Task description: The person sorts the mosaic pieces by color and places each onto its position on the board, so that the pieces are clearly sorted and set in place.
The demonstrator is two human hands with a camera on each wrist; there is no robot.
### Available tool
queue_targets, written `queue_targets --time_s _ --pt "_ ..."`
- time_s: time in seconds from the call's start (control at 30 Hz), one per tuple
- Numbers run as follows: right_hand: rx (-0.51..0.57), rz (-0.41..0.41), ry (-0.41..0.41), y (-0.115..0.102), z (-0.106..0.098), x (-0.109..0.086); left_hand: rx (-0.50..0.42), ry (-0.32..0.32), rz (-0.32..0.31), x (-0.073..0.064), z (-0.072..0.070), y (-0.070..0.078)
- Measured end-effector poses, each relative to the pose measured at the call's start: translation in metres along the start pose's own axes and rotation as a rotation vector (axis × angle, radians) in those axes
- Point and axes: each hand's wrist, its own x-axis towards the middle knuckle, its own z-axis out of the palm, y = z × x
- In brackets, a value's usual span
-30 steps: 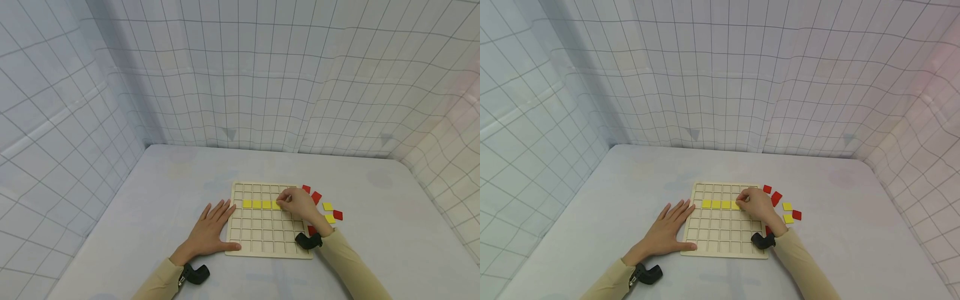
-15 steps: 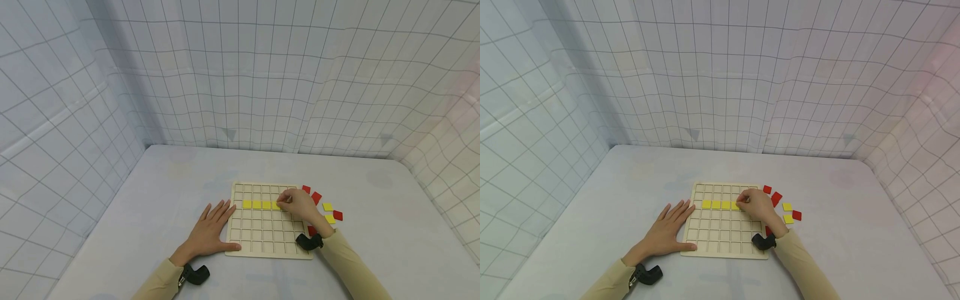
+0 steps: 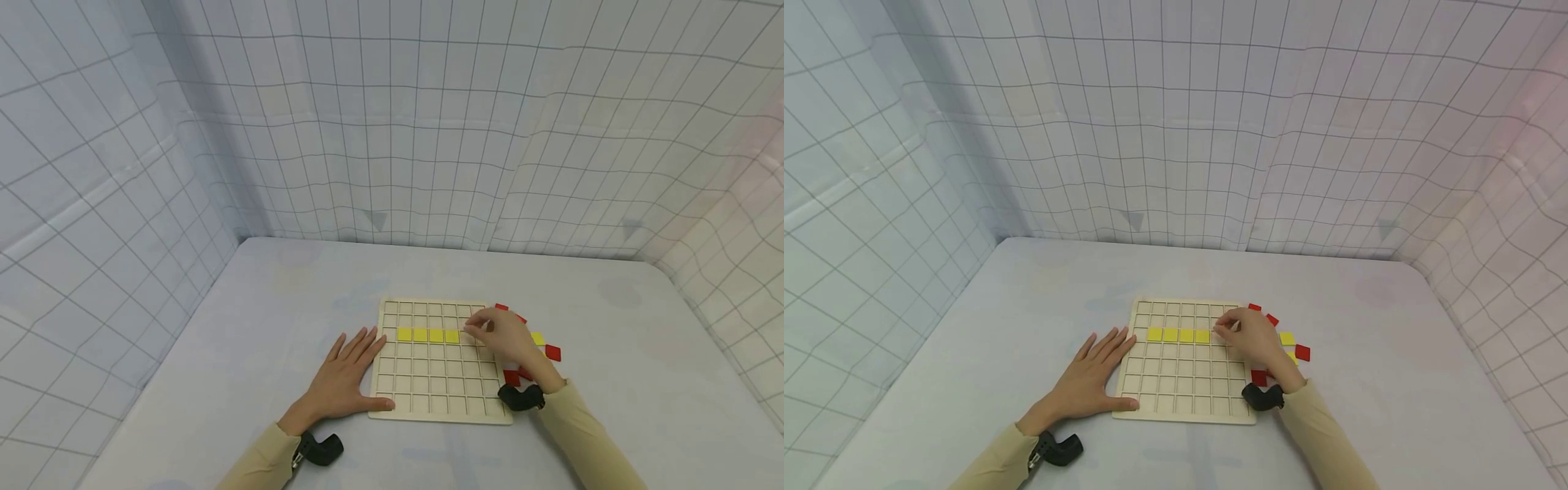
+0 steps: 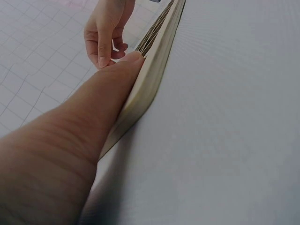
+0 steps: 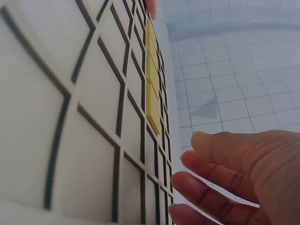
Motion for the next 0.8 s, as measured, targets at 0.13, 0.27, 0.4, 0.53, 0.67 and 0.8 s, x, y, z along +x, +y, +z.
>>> queue_targets --time_s 0.13,0.27,0.4,0.53,0.67,0.8 --pt "-0.011 -0.003 0.040 0.006 -0.010 -0.005 0.003 0.003 0.001 0.000 0.001 0.000" --pt "-0.007 0.011 0.066 0.011 -0.020 -0.012 -0.004 0.009 0.005 0.000 0.002 0.000" --pt "-0.015 0.001 0.096 0.019 -0.029 -0.018 -0.009 0.019 0.010 0.000 0.003 -0.001" --pt "-0.026 0.024 0.105 0.029 -0.037 -0.023 -0.006 0.027 0.016 0.000 0.004 -0.002" --pt "-0.023 0.098 0.064 0.037 -0.046 -0.027 -0.010 0.014 0.005 0.000 0.003 -0.002" --pt "-0.015 0.152 0.000 0.044 -0.053 -0.031 -0.005 0.001 -0.005 0.000 0.002 -0.001"
